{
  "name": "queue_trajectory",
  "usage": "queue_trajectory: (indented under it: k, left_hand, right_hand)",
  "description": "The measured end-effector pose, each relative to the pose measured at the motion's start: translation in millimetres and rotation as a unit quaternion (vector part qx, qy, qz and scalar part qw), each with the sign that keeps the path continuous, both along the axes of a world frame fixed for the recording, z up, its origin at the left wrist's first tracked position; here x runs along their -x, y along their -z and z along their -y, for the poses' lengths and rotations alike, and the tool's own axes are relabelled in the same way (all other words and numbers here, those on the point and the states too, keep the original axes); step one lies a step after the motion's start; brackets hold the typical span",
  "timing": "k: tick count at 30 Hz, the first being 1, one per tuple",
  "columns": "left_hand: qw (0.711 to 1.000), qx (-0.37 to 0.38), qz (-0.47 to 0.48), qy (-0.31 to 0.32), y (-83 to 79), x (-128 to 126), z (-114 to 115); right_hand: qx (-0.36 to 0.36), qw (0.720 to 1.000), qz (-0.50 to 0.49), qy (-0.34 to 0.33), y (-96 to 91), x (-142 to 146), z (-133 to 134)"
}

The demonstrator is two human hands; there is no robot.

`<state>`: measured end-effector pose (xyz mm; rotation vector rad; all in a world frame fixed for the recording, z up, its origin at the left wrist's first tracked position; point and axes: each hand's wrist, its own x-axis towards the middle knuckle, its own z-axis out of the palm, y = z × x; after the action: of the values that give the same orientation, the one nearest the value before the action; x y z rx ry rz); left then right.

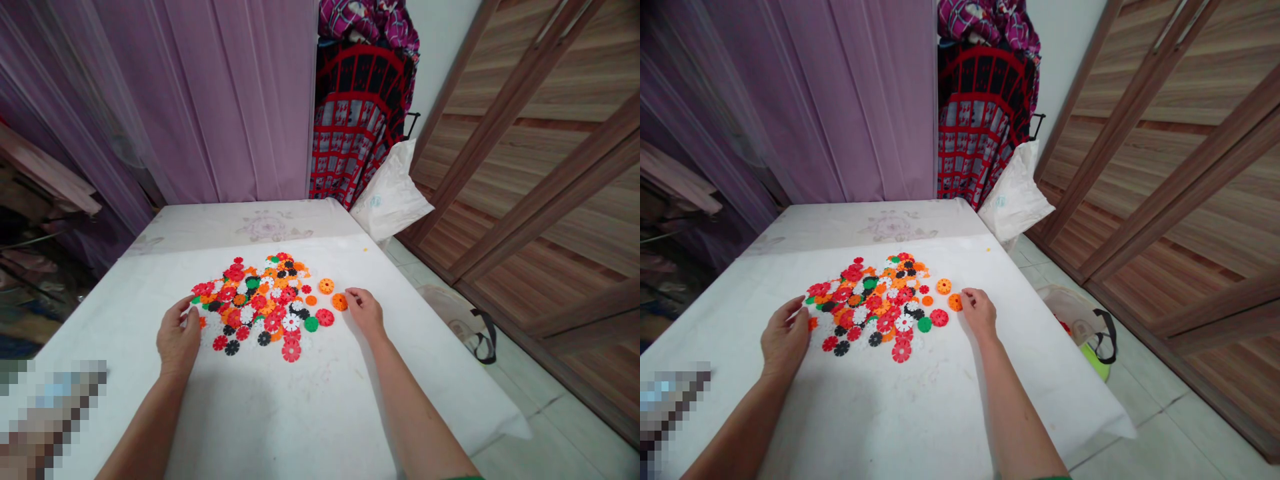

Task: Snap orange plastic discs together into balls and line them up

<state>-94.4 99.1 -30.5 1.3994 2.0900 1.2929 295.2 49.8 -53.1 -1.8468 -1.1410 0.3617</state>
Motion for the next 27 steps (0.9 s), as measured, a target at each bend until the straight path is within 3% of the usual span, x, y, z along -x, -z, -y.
queue_trajectory:
  k: [6, 12, 16, 23, 27]
  left_hand:
    - [1.0, 0.008, 0.006, 0.006, 1.2, 0, -1]
    - [1.0, 0.004, -0.002, 0.007, 2.7, 1, -1]
    - [1.0, 0.004, 0.001, 0.009, 4.0, 2, -2]
    - [1.0, 0.013, 0.01, 0.005, 4.8, 1, -2]
    - [1.0, -0.005, 0.019, 0.016, 9.9, 2, -3]
  right_hand:
    - [0.045, 0.988, 0.041, -0.144, -11.4, -5, 4]
    - [0.161, 0.946, 0.148, -0.241, -31.5, -15, -10]
    - [0.197, 0.923, 0.196, -0.267, -35.7, -18, -15]
    - [0.187, 0.923, 0.2, -0.27, -30.0, -22, -13]
    - [0.197, 0.916, 0.215, -0.274, -36.5, -20, -13]
